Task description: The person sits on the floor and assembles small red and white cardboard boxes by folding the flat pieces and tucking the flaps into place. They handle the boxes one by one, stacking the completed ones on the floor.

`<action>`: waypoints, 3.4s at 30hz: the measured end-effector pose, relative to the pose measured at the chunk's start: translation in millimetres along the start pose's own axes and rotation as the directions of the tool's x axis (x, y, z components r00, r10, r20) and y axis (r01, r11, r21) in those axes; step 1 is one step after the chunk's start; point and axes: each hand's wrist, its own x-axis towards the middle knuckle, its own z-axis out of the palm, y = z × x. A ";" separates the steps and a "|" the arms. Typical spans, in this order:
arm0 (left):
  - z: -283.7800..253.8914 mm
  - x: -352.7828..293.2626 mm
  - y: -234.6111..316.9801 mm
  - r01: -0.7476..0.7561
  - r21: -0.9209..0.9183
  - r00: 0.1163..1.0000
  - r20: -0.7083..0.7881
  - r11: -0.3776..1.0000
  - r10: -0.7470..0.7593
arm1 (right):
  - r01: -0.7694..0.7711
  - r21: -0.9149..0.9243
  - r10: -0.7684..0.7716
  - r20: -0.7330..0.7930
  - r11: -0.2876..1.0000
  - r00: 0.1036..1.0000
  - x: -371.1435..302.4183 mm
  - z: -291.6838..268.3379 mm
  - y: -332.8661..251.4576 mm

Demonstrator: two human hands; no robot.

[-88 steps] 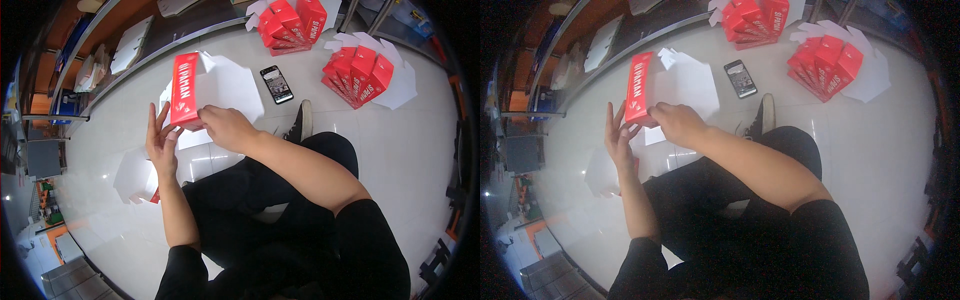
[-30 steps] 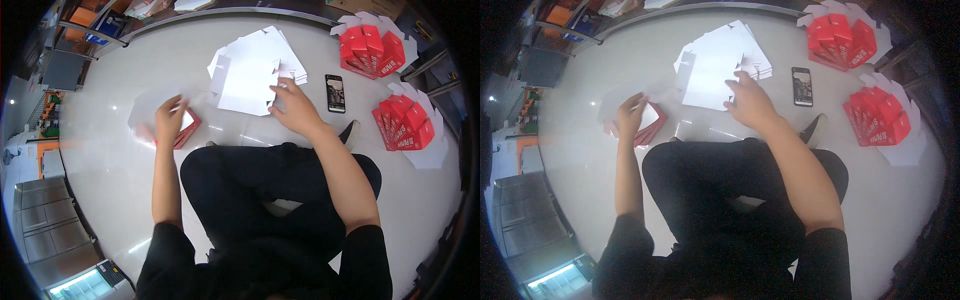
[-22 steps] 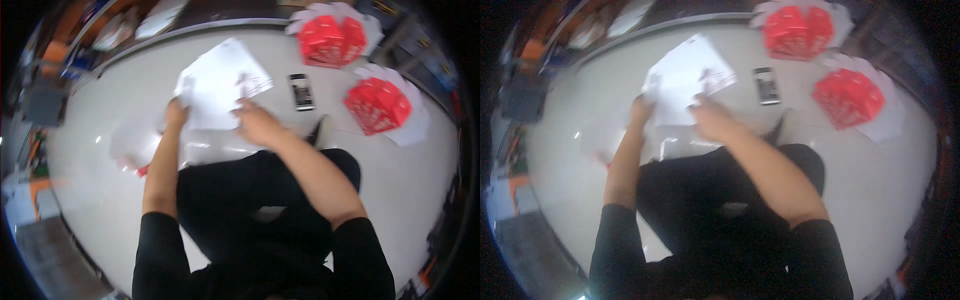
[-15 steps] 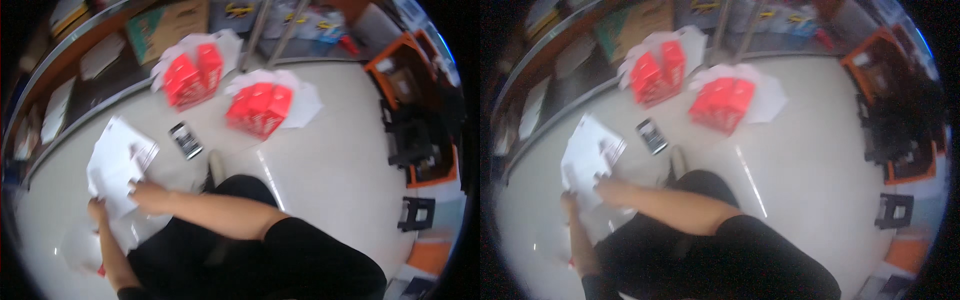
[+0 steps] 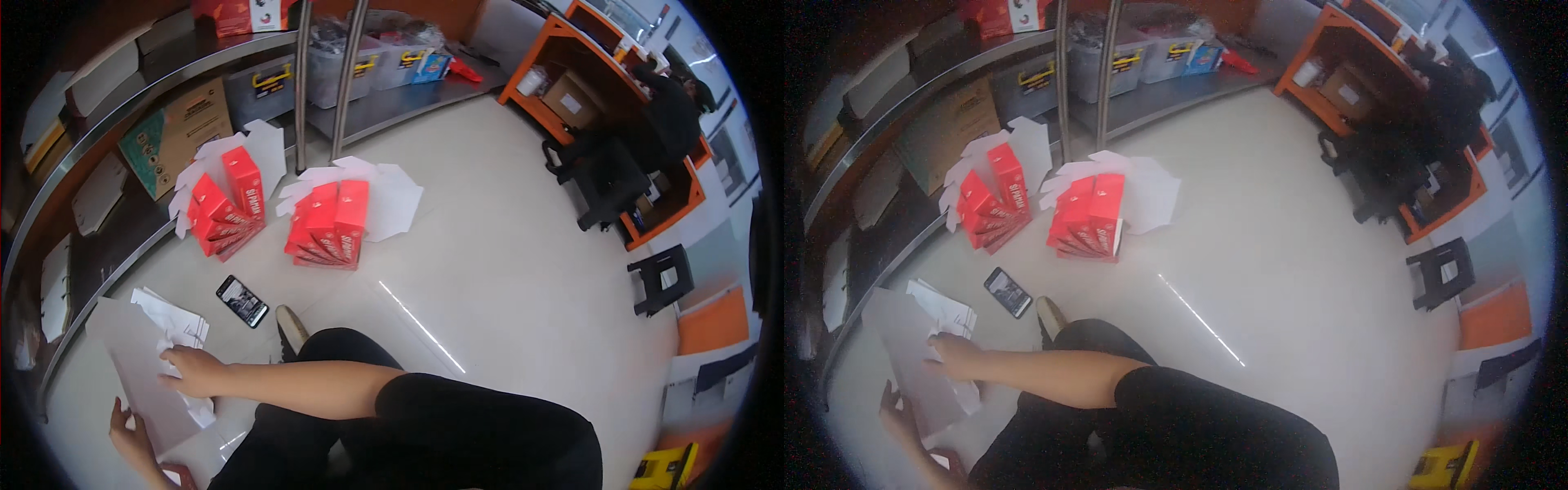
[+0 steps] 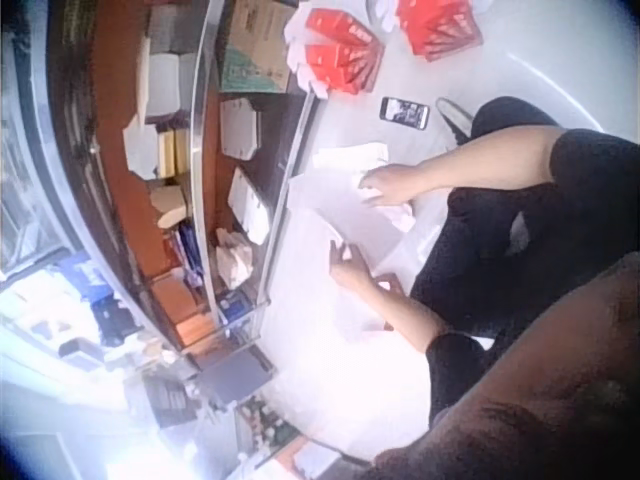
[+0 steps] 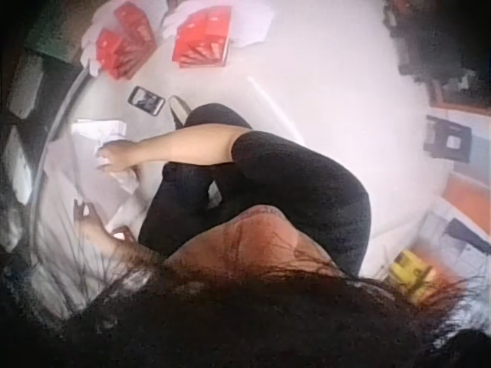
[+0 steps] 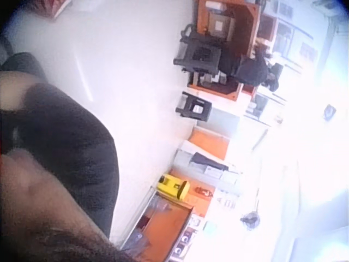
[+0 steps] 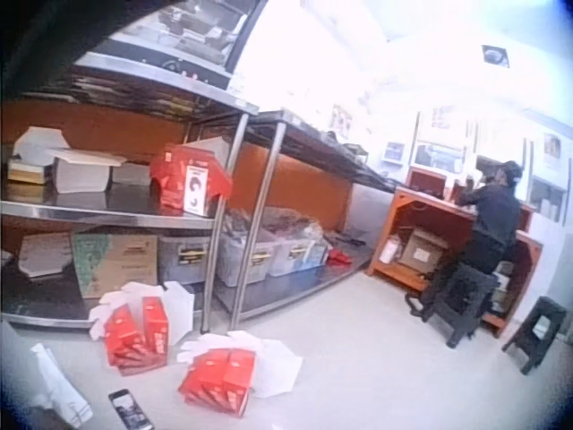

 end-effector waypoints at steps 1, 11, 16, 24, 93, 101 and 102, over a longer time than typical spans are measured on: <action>-11.8 -16.1 19.4 -0.074 0.016 0.997 0.004 0.997 0.074 | -0.109 0.188 0.096 0.078 0.976 0.992 5.0 -5.6 -4.7; -1.7 -68.5 127.1 -0.254 -0.112 0.957 0.117 0.961 0.266 | -0.359 0.594 0.287 0.216 0.720 0.933 10.4 -27.1 -14.7; -12.9 -68.7 106.2 0.320 -0.494 0.940 0.057 0.808 -0.338 | -0.361 0.869 0.214 0.302 0.340 0.929 7.6 -28.4 -57.0; 8.8 -72.7 103.8 0.195 -0.559 0.951 -0.095 0.806 -0.295 | -0.282 0.854 0.036 0.297 0.438 0.954 1.1 -35.9 -57.0; 8.1 -57.1 76.0 0.210 -0.861 0.969 0.121 0.464 -0.214 | -0.031 0.430 -0.195 0.471 0.902 0.860 -15.8 -33.9 -61.3; 20.0 -50.5 48.1 0.083 -0.995 0.850 0.096 -0.048 -0.517 | 0.619 0.039 -0.595 0.329 0.784 0.733 -18.4 -34.2 -52.1; 23.4 -52.0 43.9 0.079 -0.993 0.841 0.112 -0.086 -0.530 | 0.652 0.062 -0.643 0.253 0.756 0.723 -17.8 -33.7 -53.2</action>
